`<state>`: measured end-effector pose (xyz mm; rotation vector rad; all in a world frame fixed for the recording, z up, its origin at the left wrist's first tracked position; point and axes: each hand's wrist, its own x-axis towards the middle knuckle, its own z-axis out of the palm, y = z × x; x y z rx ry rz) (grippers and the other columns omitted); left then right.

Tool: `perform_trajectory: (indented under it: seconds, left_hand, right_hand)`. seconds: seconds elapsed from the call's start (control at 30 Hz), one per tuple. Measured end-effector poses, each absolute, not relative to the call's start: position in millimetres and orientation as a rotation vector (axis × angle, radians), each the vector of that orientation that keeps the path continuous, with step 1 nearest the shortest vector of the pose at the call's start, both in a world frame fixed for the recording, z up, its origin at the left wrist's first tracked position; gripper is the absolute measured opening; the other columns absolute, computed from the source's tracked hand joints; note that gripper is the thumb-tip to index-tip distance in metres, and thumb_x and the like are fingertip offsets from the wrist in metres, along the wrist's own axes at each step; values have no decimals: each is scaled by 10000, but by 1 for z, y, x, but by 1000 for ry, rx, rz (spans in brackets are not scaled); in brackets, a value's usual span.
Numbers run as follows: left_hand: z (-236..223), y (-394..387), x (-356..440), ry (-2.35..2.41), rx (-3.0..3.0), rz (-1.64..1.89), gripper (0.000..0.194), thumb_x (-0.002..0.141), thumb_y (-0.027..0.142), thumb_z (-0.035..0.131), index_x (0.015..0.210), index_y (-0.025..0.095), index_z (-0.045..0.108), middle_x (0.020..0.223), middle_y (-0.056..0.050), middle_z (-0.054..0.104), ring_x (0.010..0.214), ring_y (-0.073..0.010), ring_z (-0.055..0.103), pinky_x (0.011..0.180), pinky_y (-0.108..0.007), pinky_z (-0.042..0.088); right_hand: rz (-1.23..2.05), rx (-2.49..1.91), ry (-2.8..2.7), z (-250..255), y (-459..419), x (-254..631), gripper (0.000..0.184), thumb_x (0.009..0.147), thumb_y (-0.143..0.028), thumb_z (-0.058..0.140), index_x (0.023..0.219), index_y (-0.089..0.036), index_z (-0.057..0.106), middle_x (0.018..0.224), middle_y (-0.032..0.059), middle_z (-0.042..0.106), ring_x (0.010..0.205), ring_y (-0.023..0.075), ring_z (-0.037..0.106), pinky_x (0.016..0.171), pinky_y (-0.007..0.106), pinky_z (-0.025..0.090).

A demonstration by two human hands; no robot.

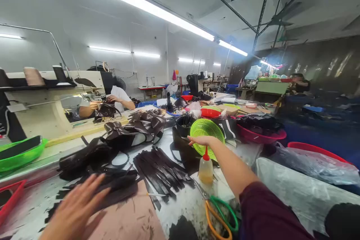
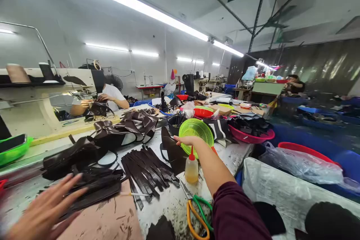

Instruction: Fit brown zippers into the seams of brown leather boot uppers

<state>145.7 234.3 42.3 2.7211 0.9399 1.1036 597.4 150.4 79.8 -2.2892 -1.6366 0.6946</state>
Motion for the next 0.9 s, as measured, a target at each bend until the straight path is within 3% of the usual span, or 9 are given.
perform_trajectory:
  seconds: [0.1,0.27,0.33,0.43,0.53,0.67,0.8,0.9]
  left_hand:
    - [41,237,229,807,2821,608,326,648,412,617,967,363,661,1315,-7,459,1243,-314,361,1039,-482,230]
    - [24,241,348,779,2311,371,525,521,331,713,1040,311,634,1293,-74,485,1264,-339,315,1033,-490,206]
    - [14,247,382,788,2045,362,580,457,338,749,1023,271,640,1238,-98,530,1249,-344,335,1029,-474,214]
    - [1,257,420,776,1897,407,577,450,361,755,1002,237,640,1191,-112,551,1237,-326,353,1031,-436,228]
    - [-8,266,450,795,1832,460,615,448,377,751,1022,196,624,1203,-137,522,1220,-337,363,1020,-431,250]
    - [-5,270,475,795,1678,497,776,468,450,734,1136,103,543,1220,-195,486,1122,-364,451,939,-454,342]
    - [20,258,479,641,1468,543,778,589,513,673,1248,166,448,1234,-131,504,1069,-266,516,832,-343,433]
    - [41,241,471,458,1247,558,754,579,477,714,1233,185,476,1207,-113,542,1075,-252,519,828,-321,436]
  right_hand:
    - [823,-2300,-1699,85,166,615,707,778,-713,200,998,-237,675,1188,107,576,915,249,617,781,425,463]
    - [697,-2293,-1767,72,175,615,452,793,-586,418,868,-246,705,1004,57,668,902,210,622,788,337,460]
    - [495,-2296,-1740,69,172,612,359,767,-507,517,827,-205,702,929,80,680,906,236,615,799,335,446]
    - [112,-2263,-1609,80,156,616,247,755,-333,565,924,-175,651,1000,110,646,975,267,576,828,348,414]
    - [-133,-2174,-1488,104,133,634,223,784,-198,488,981,-197,591,1045,73,618,983,210,561,849,312,393]
    - [-403,-1903,-1548,130,123,665,169,777,-141,471,882,-207,588,943,33,627,921,164,565,840,278,398]
    - [-548,-1868,-1748,133,159,688,235,824,-116,400,920,-188,602,997,60,617,940,169,549,813,285,406]
    - [-505,-1919,-1877,122,201,697,289,805,-69,406,916,-202,638,1044,68,623,1014,197,519,872,333,372]
